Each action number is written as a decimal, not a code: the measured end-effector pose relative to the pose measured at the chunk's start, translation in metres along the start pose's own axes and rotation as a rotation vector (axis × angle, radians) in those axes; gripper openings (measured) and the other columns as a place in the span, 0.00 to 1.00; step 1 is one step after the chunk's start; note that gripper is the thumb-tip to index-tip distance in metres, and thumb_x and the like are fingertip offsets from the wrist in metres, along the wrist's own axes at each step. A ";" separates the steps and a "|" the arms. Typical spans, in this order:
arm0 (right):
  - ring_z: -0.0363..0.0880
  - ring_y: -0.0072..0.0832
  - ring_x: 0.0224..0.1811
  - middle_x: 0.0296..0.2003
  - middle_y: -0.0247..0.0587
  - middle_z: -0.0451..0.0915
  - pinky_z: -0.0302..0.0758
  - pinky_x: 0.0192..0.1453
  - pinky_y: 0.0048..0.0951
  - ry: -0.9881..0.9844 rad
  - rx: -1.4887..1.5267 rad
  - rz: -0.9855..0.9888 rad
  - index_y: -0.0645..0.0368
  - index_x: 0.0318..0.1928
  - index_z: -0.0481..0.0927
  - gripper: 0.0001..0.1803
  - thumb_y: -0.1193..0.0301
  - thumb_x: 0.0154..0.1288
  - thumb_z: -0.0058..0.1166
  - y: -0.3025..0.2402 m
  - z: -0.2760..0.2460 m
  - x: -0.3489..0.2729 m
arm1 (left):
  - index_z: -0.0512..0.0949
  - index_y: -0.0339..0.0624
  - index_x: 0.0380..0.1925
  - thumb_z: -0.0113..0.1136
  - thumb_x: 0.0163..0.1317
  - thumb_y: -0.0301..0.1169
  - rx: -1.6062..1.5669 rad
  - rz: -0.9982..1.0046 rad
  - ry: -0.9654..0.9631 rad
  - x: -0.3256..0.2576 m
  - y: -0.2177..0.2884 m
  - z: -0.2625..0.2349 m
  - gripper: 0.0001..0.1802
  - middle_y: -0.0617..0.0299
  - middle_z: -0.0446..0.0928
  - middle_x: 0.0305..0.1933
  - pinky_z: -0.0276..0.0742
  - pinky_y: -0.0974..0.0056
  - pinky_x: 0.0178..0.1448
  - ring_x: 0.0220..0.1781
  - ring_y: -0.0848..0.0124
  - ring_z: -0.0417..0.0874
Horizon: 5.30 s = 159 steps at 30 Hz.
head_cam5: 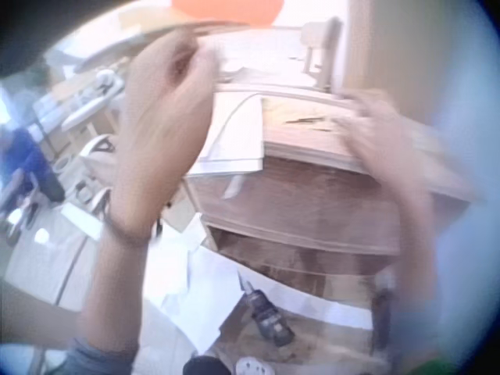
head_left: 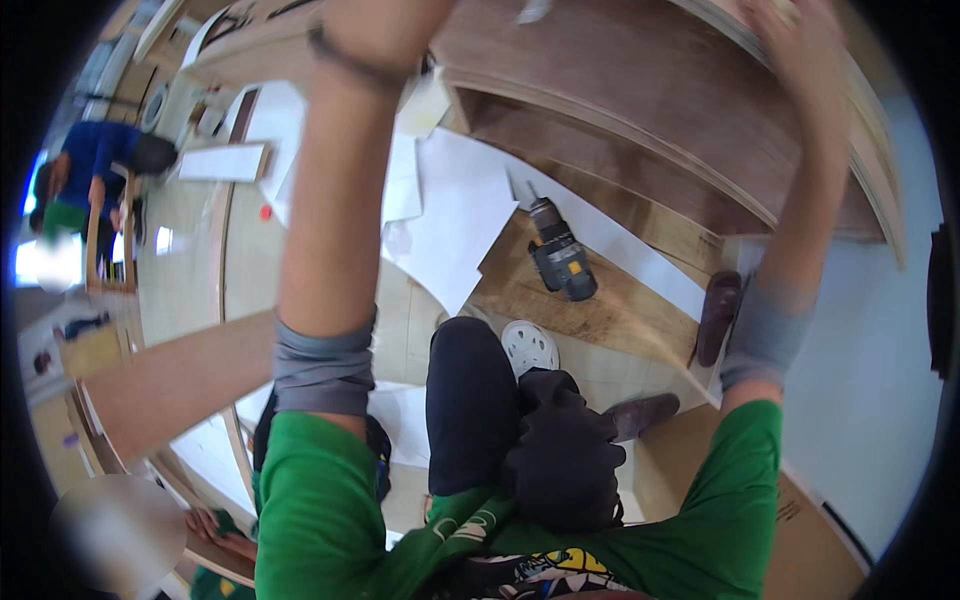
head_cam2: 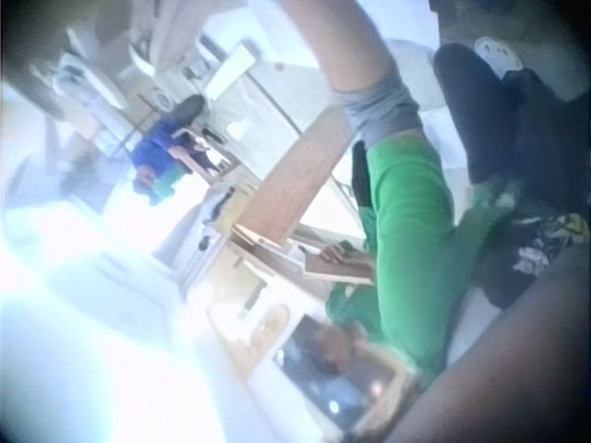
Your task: The person uses a cordless drill to drive screws into wooden panels while another person holds the pieces in place. They assemble a wooden structure on the floor, repeatedly positioning panels and fastening them together.
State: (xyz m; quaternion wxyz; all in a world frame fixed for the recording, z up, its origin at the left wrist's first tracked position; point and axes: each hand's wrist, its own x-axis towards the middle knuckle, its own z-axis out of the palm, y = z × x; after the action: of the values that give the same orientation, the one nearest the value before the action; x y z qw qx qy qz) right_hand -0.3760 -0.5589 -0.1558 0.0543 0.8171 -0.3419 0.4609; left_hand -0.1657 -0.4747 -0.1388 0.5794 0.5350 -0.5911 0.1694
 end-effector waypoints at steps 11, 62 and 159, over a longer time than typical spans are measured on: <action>0.69 0.37 0.57 0.55 0.46 0.71 0.65 0.61 0.38 -0.779 0.600 0.837 0.63 0.62 0.64 0.36 0.74 0.51 0.61 -0.023 0.038 -0.419 | 0.68 0.38 0.33 0.43 0.65 0.35 -1.130 -2.279 0.820 -0.450 -0.026 -0.218 0.11 0.66 0.66 0.21 0.61 0.72 0.22 0.19 0.76 0.62; 0.80 0.27 0.35 0.32 0.40 0.82 0.74 0.44 0.32 -1.294 0.671 0.338 0.66 0.37 0.79 0.13 0.75 0.50 0.63 -0.293 -0.230 0.102 | 0.70 0.40 0.43 0.37 0.72 0.36 -1.086 -1.653 0.839 0.047 0.274 -0.406 0.14 0.76 0.54 0.20 0.49 0.78 0.19 0.17 0.86 0.52; 0.75 0.19 0.32 0.49 0.40 0.77 0.75 0.41 0.25 -2.479 0.750 -0.706 0.62 0.54 0.70 0.20 0.83 0.59 0.45 -0.847 0.090 0.287 | 0.74 0.38 0.44 0.50 0.69 0.36 -0.588 -1.175 2.106 0.112 0.076 -0.587 0.13 0.71 0.71 0.30 0.52 0.79 0.23 0.19 0.88 0.56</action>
State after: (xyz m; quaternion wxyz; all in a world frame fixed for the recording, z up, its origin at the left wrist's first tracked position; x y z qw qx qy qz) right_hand 0.3024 -0.0976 0.2119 -0.3995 0.7022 0.2084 -0.5513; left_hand 0.0938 -0.0139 0.1495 0.8578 0.1722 0.4754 0.0923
